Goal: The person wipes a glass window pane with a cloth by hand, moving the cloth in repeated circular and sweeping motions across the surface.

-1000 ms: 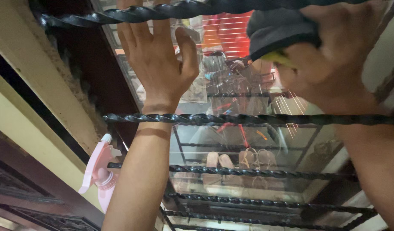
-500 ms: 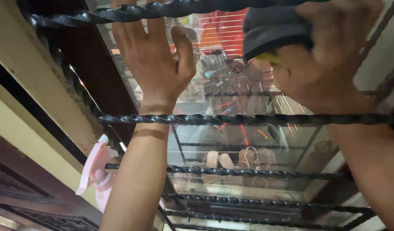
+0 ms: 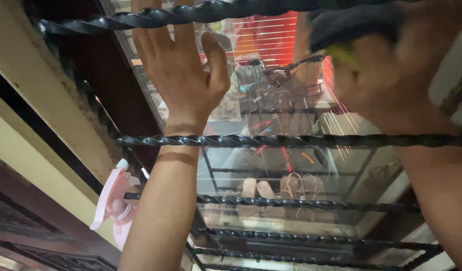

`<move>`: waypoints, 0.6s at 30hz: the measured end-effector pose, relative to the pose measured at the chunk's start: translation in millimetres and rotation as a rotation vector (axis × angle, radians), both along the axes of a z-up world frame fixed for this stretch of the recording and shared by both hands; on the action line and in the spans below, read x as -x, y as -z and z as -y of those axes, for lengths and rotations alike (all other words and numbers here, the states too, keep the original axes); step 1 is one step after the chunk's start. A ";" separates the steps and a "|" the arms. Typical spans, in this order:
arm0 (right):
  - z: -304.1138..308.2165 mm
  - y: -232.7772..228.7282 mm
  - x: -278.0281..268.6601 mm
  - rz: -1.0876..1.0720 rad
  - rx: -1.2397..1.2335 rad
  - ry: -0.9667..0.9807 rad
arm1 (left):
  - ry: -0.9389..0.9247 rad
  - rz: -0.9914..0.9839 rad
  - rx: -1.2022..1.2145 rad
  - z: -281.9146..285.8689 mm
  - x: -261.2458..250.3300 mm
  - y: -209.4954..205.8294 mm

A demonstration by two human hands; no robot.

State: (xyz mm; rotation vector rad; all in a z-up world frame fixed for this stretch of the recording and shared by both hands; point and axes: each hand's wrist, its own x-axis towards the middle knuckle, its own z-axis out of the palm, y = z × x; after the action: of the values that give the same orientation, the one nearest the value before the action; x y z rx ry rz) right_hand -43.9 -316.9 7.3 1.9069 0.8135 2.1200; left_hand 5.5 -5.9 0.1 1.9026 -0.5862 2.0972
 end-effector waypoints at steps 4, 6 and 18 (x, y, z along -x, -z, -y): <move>-5.1 1.2 -1.1 -0.003 0.022 -0.002 | -0.004 0.007 0.010 -1.2 0.5 0.4; 0.3 0.4 0.8 -0.004 -0.007 -0.001 | -0.016 0.013 0.014 -1.2 1.5 -0.2; -15.6 1.0 3.3 -0.009 0.081 -0.016 | 0.007 0.048 0.000 -6.3 -7.3 5.1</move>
State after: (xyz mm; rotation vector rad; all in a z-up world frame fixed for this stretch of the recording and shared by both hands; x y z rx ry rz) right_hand -47.1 -301.3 6.3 1.8760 0.9052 2.0558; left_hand 12.8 0.4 -5.0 1.8526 -0.6017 2.1438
